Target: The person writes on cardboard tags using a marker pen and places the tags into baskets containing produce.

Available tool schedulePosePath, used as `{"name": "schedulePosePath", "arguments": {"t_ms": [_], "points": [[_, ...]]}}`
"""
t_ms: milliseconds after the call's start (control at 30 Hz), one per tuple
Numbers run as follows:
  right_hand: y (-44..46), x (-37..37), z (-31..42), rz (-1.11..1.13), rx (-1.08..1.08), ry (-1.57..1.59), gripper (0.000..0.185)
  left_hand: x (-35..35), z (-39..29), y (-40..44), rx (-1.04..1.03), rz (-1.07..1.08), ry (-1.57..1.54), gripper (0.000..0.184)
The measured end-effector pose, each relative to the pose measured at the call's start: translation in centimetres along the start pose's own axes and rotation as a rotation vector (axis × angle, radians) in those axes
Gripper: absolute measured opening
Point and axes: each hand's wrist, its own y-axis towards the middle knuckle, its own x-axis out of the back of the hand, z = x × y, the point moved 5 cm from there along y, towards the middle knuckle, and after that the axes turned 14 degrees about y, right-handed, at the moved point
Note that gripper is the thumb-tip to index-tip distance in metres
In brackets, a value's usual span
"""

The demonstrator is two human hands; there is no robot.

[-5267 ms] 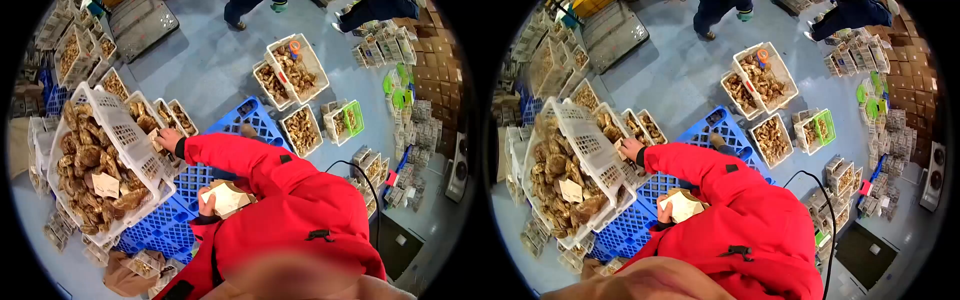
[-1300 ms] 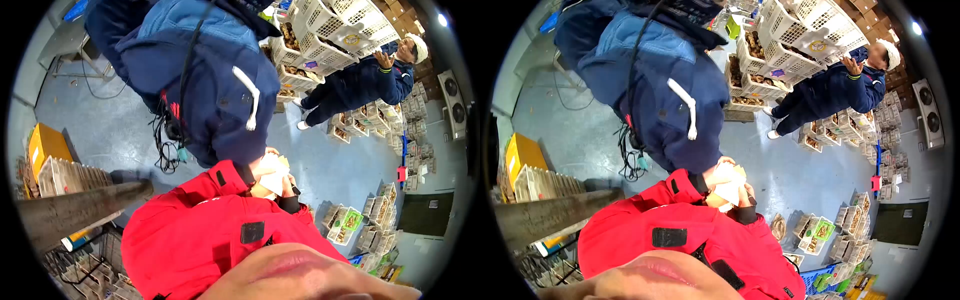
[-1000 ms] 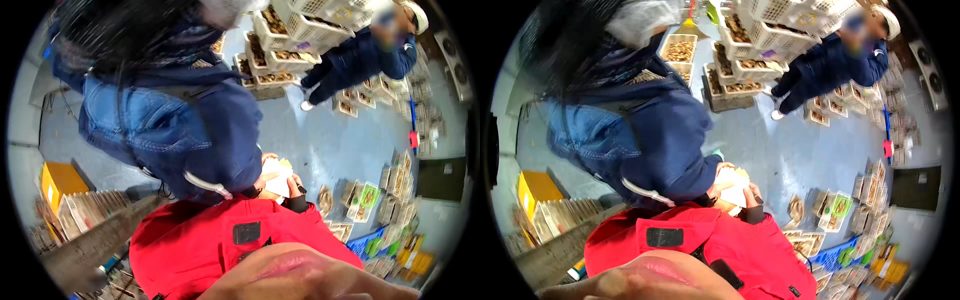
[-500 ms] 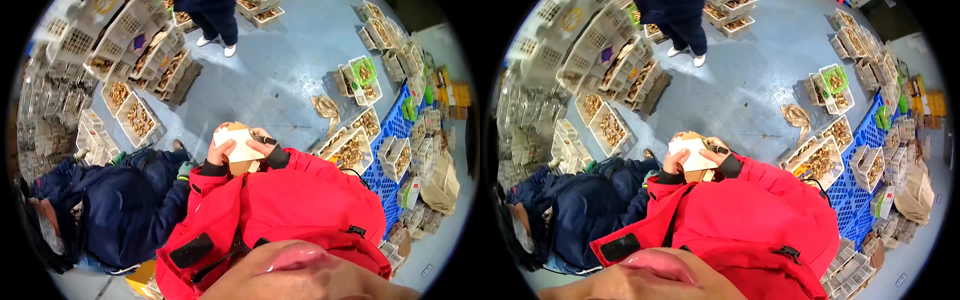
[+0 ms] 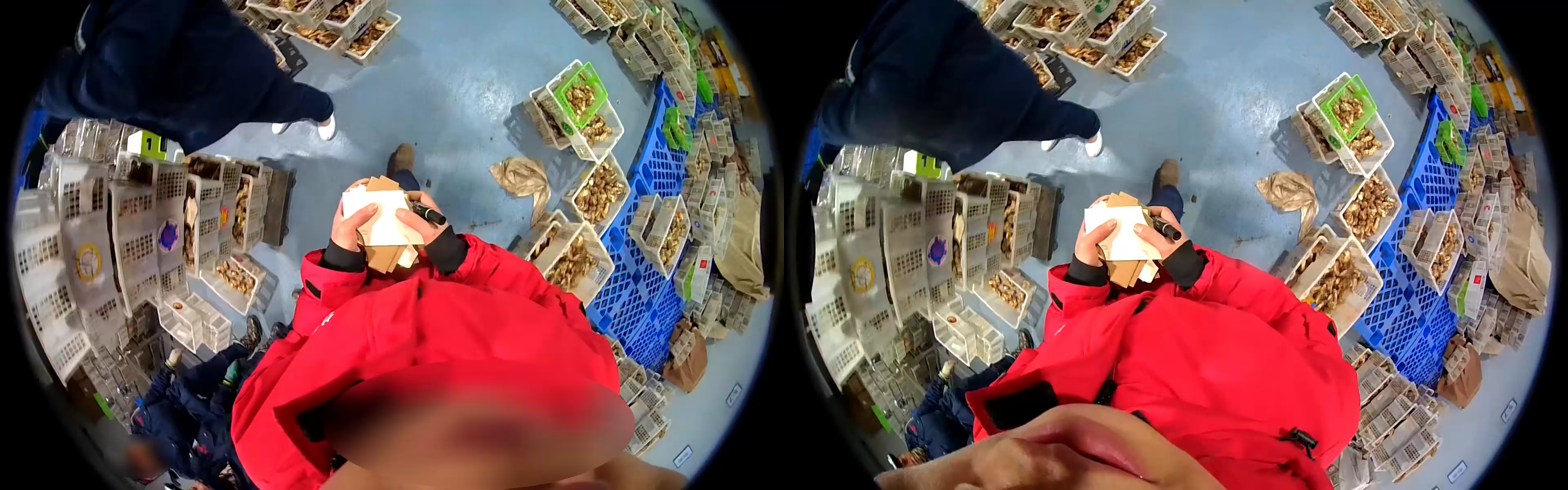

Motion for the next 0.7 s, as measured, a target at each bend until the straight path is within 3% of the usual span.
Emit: {"name": "schedulePosePath", "arguments": {"t_ms": [133,467,533,567,600,633,667,700], "points": [[11.0,0.0,9.3,-0.042,-0.015,-0.076,0.042,-3.3,-5.3,13.1,-0.008,-0.005,-0.006,0.049],[28.9,9.2,32.7,-0.34,0.249,0.066,0.044,-23.3,-14.9,43.5,0.131,0.406,0.164,0.046],[34.0,8.8,39.6,-0.294,0.287,0.293,0.038,-26.9,-17.6,49.5,0.045,0.423,0.211,0.048],[35.8,11.3,41.2,-0.265,0.341,0.144,0.037,-28.8,-18.0,52.0,-0.049,0.357,0.11,0.045],[40.6,13.4,44.2,-0.205,0.416,0.012,0.036,-30.6,-19.7,56.3,0.003,0.379,0.19,0.045],[42.5,13.1,47.2,-0.163,0.39,0.052,0.038,-32.5,-21.9,58.7,0.009,0.36,0.109,0.046],[42.9,9.7,52.3,-0.18,0.208,0.131,0.039,-34.7,-24.3,59.7,-0.007,0.338,0.019,0.047],[46.0,10.2,54.8,-0.06,0.231,0.163,0.039,-35.7,-25.3,62.6,-0.073,0.289,0.059,0.047]]}}
